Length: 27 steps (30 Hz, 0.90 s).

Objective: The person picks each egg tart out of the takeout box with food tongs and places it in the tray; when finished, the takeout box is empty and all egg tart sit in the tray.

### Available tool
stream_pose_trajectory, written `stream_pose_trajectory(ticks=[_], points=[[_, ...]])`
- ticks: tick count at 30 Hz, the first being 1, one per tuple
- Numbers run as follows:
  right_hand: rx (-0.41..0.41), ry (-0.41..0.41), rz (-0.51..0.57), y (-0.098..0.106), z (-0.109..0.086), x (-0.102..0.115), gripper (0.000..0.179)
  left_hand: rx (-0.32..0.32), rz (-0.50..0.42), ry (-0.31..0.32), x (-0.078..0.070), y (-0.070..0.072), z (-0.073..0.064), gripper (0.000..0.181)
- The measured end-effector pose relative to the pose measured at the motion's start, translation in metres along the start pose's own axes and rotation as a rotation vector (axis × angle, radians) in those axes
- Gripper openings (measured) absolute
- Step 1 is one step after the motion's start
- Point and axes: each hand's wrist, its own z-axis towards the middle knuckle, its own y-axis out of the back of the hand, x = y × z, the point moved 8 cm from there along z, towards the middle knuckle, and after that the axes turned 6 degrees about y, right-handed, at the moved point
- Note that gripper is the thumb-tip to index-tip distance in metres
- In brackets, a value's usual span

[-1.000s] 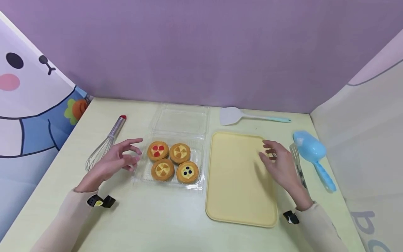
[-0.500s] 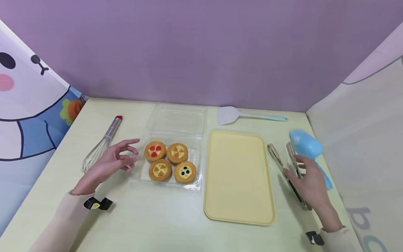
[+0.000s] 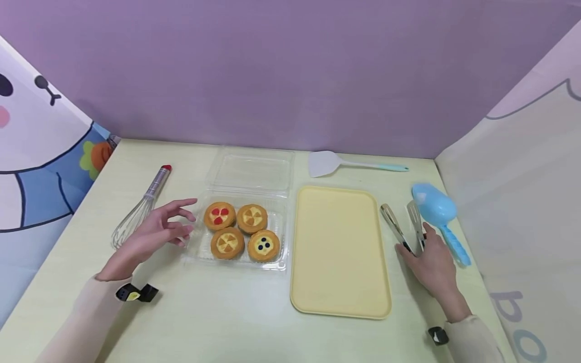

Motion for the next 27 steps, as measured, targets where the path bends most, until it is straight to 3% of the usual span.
stream_pose_trajectory(ticks=[12, 27], points=[[-0.023, -0.04, -0.047, -0.004, 0.013, 0.001, 0.085, -0.003, -0.002, 0.011, 0.001, -0.001, 0.002, 0.073], [-0.057, 0.033, -0.011, 0.003, 0.014, 0.01, 0.077, -0.004, -0.001, 0.019, 0.003, 0.0, 0.004, 0.071]])
